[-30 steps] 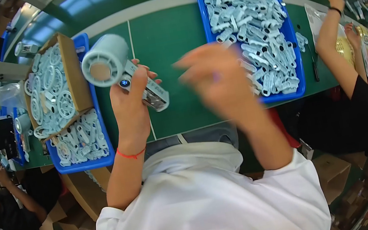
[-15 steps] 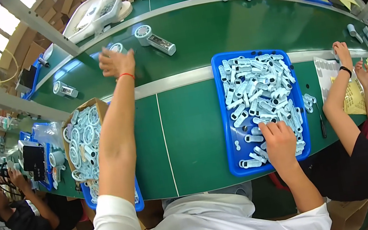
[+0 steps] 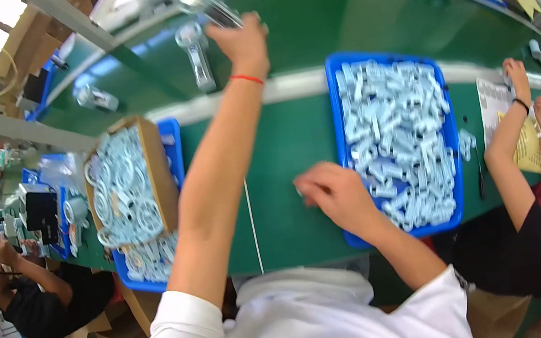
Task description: Assembling handheld hair dryer components on a factory production line.
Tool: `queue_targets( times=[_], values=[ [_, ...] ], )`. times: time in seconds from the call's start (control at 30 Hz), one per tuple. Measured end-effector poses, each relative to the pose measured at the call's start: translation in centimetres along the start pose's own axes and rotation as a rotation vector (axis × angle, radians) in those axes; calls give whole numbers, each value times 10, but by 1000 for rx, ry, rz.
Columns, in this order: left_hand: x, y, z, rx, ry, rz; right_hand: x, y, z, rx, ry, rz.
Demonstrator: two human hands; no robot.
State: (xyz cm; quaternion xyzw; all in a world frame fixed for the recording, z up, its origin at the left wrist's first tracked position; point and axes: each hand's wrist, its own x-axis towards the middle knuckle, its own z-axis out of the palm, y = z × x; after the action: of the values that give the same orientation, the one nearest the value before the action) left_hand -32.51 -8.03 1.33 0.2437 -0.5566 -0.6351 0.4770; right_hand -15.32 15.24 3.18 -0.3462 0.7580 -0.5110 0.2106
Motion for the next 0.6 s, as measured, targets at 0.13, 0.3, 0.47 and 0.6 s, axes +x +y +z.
queue_targets(
  times=[0.13, 0.3, 0.47, 0.6],
  values=[
    [-35, 94, -52, -255, -47, 378, -13, 7, 27, -173, 75, -36],
    [-124, 147, -158, -453, -249, 8, -28, 11, 38, -536, 105, 27],
    [-207, 134, -224, -382, -334, -444, -37, 7, 30, -986, 111, -309],
    [-230, 107, -240, -196, -451, -560, -40, -13, 24, -339, 105, -107]
  ],
)
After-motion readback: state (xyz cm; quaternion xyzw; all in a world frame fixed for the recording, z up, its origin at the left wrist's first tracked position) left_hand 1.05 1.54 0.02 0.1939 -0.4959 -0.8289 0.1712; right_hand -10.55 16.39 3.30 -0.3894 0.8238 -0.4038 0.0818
